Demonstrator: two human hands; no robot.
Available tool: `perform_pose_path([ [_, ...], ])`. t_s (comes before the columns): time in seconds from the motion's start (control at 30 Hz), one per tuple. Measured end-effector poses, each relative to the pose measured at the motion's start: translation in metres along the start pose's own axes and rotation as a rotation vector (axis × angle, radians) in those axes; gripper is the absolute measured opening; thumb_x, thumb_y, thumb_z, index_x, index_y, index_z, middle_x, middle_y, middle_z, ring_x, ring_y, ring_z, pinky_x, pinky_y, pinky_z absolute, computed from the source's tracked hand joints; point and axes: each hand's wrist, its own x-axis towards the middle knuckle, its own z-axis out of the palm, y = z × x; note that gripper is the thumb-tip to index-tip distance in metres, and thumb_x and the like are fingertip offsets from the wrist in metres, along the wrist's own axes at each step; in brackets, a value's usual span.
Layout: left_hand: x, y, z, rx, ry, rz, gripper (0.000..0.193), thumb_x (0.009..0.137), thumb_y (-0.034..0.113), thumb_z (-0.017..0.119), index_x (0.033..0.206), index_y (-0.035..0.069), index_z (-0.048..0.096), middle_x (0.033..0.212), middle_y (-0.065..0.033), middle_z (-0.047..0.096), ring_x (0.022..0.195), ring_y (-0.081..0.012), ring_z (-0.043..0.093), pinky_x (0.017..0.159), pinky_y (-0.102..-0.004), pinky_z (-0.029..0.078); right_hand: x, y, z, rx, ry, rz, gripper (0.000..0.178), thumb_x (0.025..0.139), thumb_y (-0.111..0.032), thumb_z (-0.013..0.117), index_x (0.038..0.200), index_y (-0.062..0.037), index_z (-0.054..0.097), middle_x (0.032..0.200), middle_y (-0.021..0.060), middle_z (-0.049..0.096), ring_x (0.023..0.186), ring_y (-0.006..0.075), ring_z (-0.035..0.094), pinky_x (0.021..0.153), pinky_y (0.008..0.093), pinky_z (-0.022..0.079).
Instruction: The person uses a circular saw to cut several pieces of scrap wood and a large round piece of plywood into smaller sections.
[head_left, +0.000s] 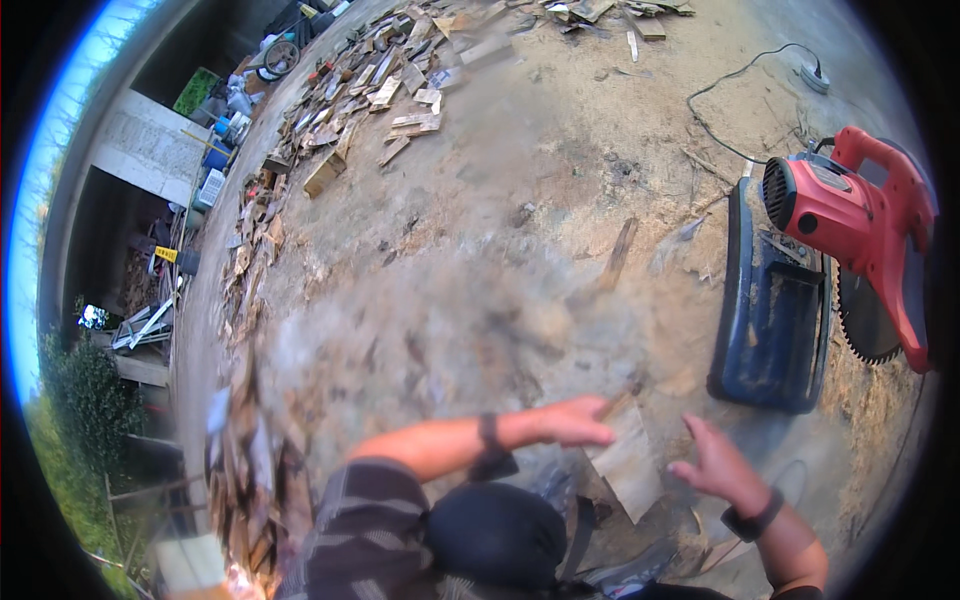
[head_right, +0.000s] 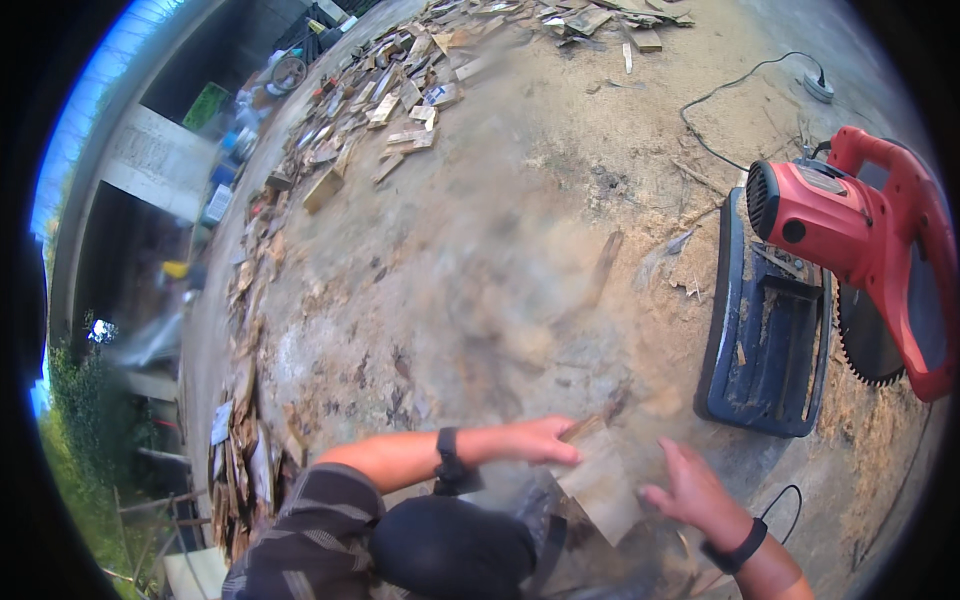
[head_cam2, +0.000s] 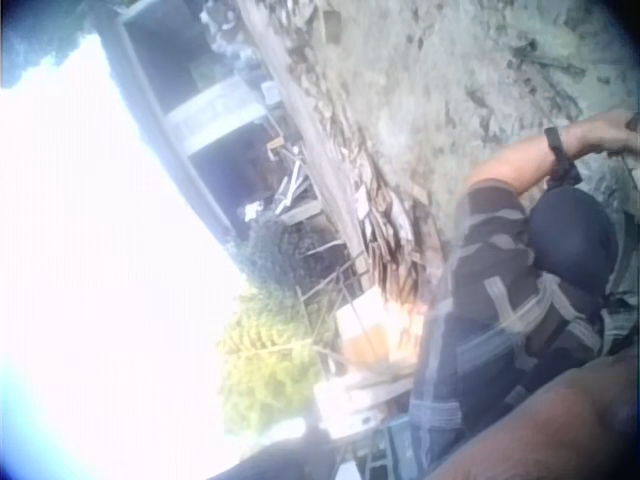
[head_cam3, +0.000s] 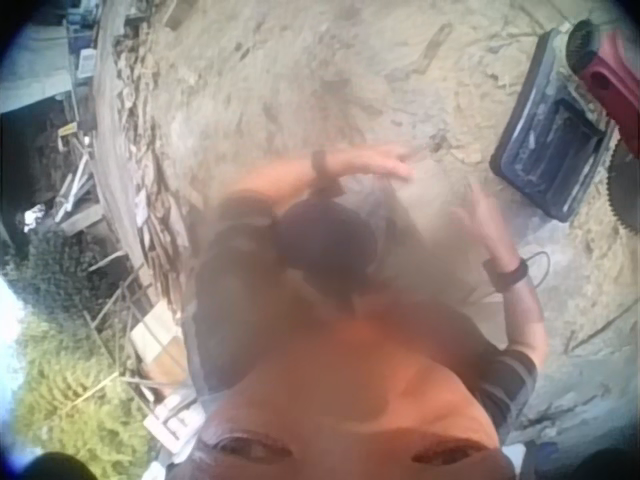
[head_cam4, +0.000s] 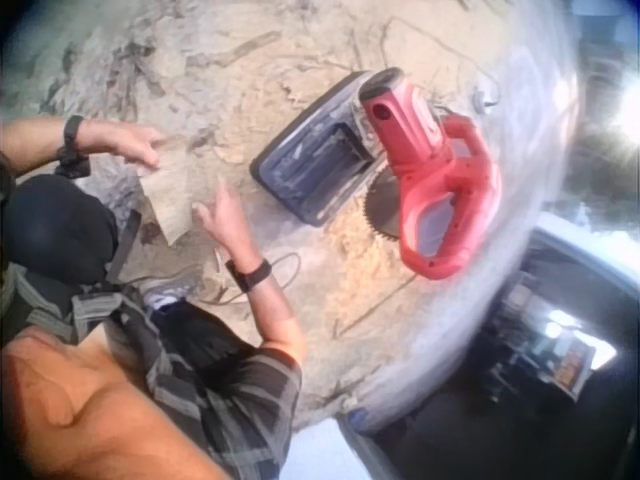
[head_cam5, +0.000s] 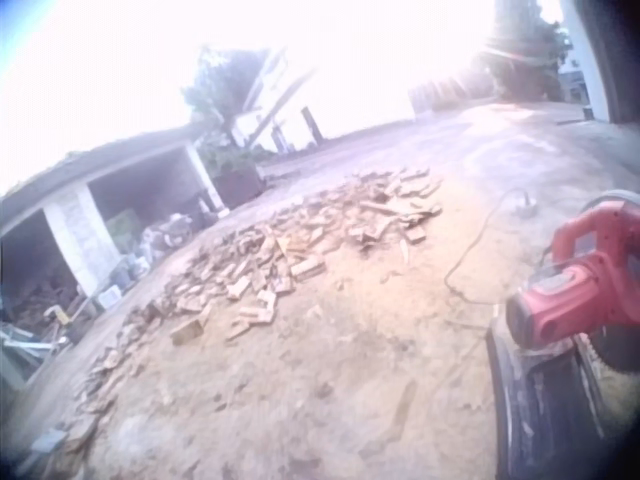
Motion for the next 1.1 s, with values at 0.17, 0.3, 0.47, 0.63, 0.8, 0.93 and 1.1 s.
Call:
perform_pose_path([
  [0.17, -0.078, 0.037, -0.062, -0.107, 0.758, 0.023, 0.025, 0.075, 0.030, 0.062, 0.087, 0.008, 0.061, 0.067, 0.0012, 0.057, 0.048, -0.0079, 0.044, 0.039, -0.0229, 0.031, -0.009, 0.005, -0.020, -0.041, 0.035, 0.045, 0.058, 0.069, -0.022, 0.068, 0.115, 0.0054, 0.045, 0.102, 0.0253, 0.056, 0.095, 0.0395, 0.054, 0.084, 0.0400, 0.044],
  [0.3, -0.203, 0.056, -0.178, -0.470, 1.325, 0.584, 0.043, 0.081, 0.042, 0.053, 0.099, 0.003, 0.054, 0.079, -0.0037, 0.059, 0.057, -0.0107, 0.051, 0.042, -0.0239, 0.038, -0.014, 0.004, -0.016, -0.082, -0.016, 0.064, 0.054, 0.070, -0.020, 0.067, 0.114, 0.0036, 0.047, 0.096, 0.0242, 0.058, 0.091, 0.0400, 0.055, 0.080, 0.0411, 0.045],
  [0.47, -0.239, 0.066, -0.208, -0.699, 1.593, 0.696, 0.077, 0.079, 0.059, 0.051, 0.127, 0.003, 0.031, 0.108, -0.0123, 0.051, 0.084, -0.0161, 0.051, 0.067, -0.0355, 0.048, -0.021, 0.016, -0.018, -0.166, 0.002, 0.055, 0.050, 0.070, -0.020, 0.067, 0.112, 0.0017, 0.049, 0.094, 0.0242, 0.058, 0.089, 0.0399, 0.055, 0.077, 0.0428, 0.046],
  [0.63, -0.210, -0.015, -0.202, -0.563, 1.280, 0.378, 0.056, 0.085, 0.057, 0.043, 0.118, 0.013, 0.044, 0.086, -0.0046, 0.058, 0.066, -0.0142, 0.054, 0.060, -0.0357, 0.050, -0.022, 0.027, -0.027, -0.205, -0.092, 0.003, 0.043, 0.072, -0.019, 0.063, 0.108, 0.0003, 0.050, 0.087, 0.0230, 0.059, 0.083, 0.0390, 0.057, 0.073, 0.0446, 0.046],
  [0.8, -0.139, -0.070, -0.185, -0.537, 1.151, 0.165, 0.047, 0.087, 0.052, 0.042, 0.108, 0.012, 0.050, 0.075, -0.0038, 0.059, 0.058, -0.0132, 0.054, 0.050, -0.0310, 0.050, -0.077, 0.079, -0.046, -0.278, -0.136, 0.173, 0.042, 0.071, -0.018, 0.062, 0.108, -0.0004, 0.051, 0.085, 0.0215, 0.060, 0.081, 0.0382, 0.058, 0.071, 0.0441, 0.047],
  [0.93, -0.104, -0.047, -0.163, -0.393, 1.063, 0.118, 0.039, 0.089, 0.046, 0.042, 0.102, 0.010, 0.051, 0.074, -0.0054, 0.059, 0.053, -0.0128, 0.053, 0.045, -0.0283, 0.049, -0.125, 0.108, -0.049, -0.136, 0.047, 0.322, 0.041, 0.072, -0.018, 0.061, 0.108, 0.0002, 0.053, 0.087, 0.0221, 0.061, 0.081, 0.0374, 0.059, 0.073, 0.0416, 0.048],
  [1.1, -0.057, -0.005, -0.140, -0.053, 0.875, 0.059, 0.033, 0.090, 0.038, 0.044, 0.101, 0.008, 0.053, 0.077, -0.0064, 0.061, 0.055, -0.0123, 0.054, 0.048, -0.0262, 0.048, -0.151, 0.133, -0.020, -0.068, 0.134, 0.559, 0.040, 0.074, -0.017, 0.061, 0.109, 0.0008, 0.053, 0.088, 0.0216, 0.061, 0.080, 0.0354, 0.060, 0.073, 0.0402, 0.048],
])
